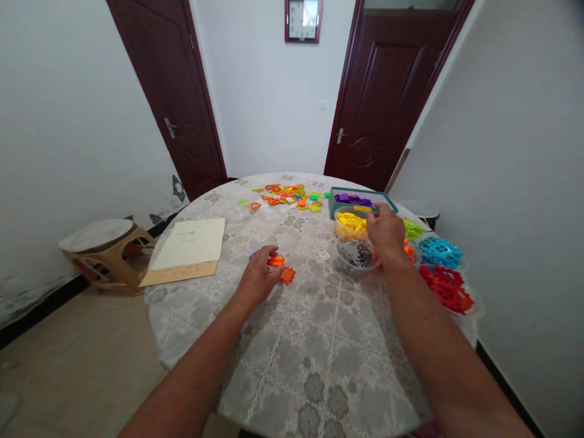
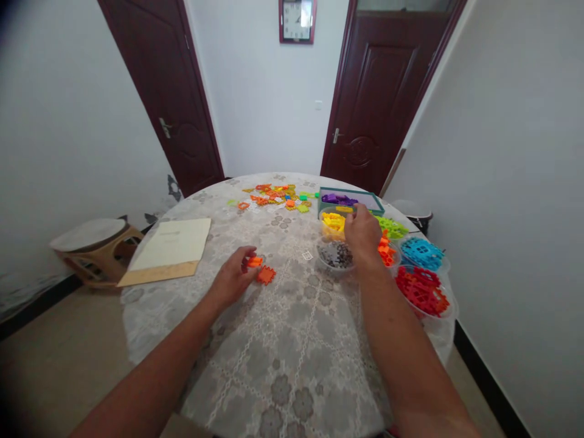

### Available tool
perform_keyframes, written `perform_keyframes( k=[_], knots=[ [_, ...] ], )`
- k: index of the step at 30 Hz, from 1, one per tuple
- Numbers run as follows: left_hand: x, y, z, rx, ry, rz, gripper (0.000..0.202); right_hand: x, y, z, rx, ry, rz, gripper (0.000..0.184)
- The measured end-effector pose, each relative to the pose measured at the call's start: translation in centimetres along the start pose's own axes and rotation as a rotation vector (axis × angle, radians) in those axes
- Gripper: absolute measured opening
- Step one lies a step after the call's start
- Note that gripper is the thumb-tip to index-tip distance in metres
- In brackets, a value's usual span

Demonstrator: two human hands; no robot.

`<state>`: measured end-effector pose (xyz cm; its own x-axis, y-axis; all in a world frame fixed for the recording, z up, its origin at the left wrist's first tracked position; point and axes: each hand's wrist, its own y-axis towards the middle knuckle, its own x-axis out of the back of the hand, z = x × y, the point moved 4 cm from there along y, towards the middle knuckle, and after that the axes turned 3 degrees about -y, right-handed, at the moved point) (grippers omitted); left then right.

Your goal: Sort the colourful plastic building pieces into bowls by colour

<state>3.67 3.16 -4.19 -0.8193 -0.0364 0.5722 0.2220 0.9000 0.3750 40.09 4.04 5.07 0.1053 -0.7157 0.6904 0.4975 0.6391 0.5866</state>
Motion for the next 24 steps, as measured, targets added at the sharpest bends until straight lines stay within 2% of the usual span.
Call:
perform_keyframes(
  k=[3,7,9,11,15,17,19,21,24],
  knots=[
    [-0.5,0.7,-0.8,-0.050,-0.100,-0.029,0.068,0.1,-2.6,2.0,0.097,0.134,0.017,0.038],
    [-1.3,0.8,-2.6,-0.188,-0.135,-0.017,0.086,-0.3,-9.8,6.4,0.278,0.369,0.255,0.029],
    [-1.7,0.4,-3.6,-0.307,-0.121,-0.012,0.088,-0.8,-13.4,8.2,0.316,0.442,0.394,0.028],
    [-2.0,-0.3,-4.4,-0.423,-0.085,-0.038,0.084,-1.4,-15.9,9.3,0.277,0.555,0.514,0.025],
    [-2.4,-1.1,-4.5,-0.521,-0.038,-0.099,0.077,-2.1,-17.1,9.5,0.237,0.673,0.591,0.019],
    [-2.4,-1.1,-4.4,-0.543,-0.041,-0.083,0.076,-2.0,-16.5,9.1,0.271,0.642,0.552,0.016],
    [-2.2,-1.0,-4.2,-0.571,-0.013,-0.057,0.073,-1.2,-15.2,8.1,0.328,0.562,0.439,0.016],
    [-1.7,-0.7,-3.8,-0.589,0.064,-0.054,0.065,0.1,-13.3,6.3,0.353,0.443,0.246,0.019],
    [-0.9,0.0,-2.6,-0.574,0.212,-0.048,0.046,2.4,-9.9,1.6,0.259,0.218,-0.075,0.022]
  ],
)
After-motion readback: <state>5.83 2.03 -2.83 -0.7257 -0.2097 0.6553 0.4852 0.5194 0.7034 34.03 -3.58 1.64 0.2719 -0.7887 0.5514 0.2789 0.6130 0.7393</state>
